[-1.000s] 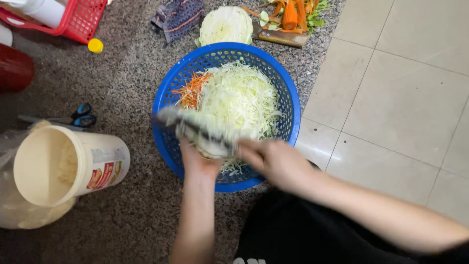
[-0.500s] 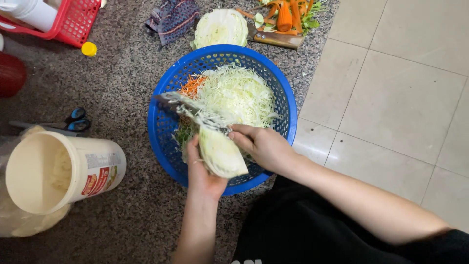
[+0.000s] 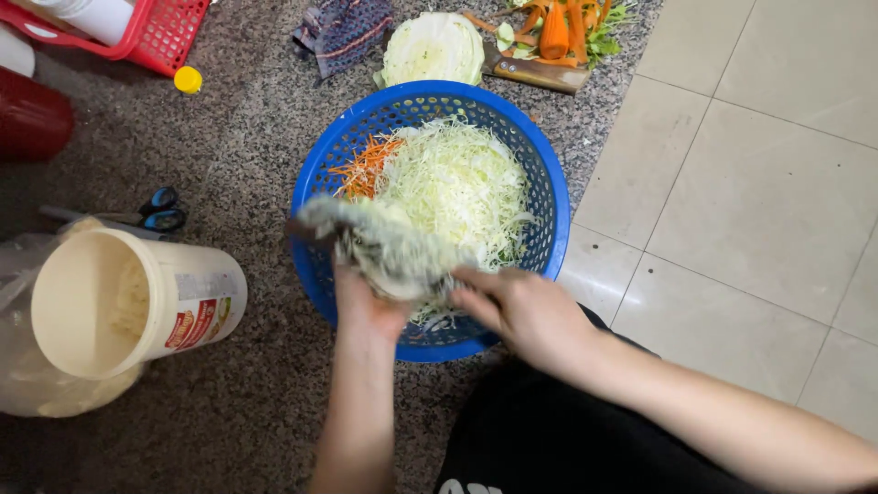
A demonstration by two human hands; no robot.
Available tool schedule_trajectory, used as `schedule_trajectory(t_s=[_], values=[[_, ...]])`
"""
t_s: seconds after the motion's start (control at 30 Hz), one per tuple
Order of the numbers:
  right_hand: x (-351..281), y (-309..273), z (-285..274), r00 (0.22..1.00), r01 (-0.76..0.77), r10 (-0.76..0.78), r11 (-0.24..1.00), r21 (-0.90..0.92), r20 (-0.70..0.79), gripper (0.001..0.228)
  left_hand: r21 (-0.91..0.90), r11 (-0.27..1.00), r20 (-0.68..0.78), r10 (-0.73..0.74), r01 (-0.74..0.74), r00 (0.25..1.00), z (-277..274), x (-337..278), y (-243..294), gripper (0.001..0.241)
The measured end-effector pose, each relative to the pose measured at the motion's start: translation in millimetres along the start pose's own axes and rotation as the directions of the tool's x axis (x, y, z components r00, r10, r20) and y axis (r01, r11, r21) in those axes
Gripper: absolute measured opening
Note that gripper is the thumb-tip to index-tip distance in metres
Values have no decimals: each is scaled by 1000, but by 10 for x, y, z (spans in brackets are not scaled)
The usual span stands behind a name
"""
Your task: Grating a head of cabbage using a hand-held grater over a strainer basket.
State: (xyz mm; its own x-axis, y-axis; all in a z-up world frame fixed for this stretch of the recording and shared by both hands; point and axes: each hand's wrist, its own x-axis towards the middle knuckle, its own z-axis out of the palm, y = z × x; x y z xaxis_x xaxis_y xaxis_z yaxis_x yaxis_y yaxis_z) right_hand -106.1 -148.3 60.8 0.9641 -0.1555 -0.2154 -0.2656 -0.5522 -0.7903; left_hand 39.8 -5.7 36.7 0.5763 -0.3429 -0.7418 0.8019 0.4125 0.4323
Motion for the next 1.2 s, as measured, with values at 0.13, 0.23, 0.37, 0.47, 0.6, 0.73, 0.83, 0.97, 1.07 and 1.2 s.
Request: schedule_trajectory(t_s=[0.13,0.23,0.37,0.47,0.6,0.73,0.83,0.97,1.07,1.2], values=[[460,206,37,996,-89,90,994,63,-8,44,-38,999,117,11,-6,993,-341,82,-285,58],[563,364,68,998,-18,27,985,174,-50,42,-68,998,237,17,-1,971,-281,-3,-261,54],[265,250,-8,1000,9,-5,952,307,-14,41,-63,998,51,2,1,999,35,-183,-61,55],[-98,93,-187,997,65,-75,965,256,31,41,-179,983,69,56,-43,996,-452,262,-72,54],[-312,21,-375,995,16,-11,999,-52,98,46,-250,949,197,245,-193,949,-824,613,-104,52],[-63,158,-412,990,112,-112,994,7,81,42,-194,952,-38,235,-237,971,-97,178,-213,61],[254,225,-486,991,100,-105,992,74,80,42,-182,946,45,280,-268,959,72,96,-388,58],[626,428,-456,985,138,-148,984,114,84,41,-199,949,129,275,-247,953,10,68,-605,52],[895,762,-337,979,139,-163,973,186,120,42,-309,919,172,308,-245,936,69,-47,-759,51],[1037,1034,-366,956,7,-148,875,484,255,51,-329,912,89,290,-246,953,396,-379,-688,59]])
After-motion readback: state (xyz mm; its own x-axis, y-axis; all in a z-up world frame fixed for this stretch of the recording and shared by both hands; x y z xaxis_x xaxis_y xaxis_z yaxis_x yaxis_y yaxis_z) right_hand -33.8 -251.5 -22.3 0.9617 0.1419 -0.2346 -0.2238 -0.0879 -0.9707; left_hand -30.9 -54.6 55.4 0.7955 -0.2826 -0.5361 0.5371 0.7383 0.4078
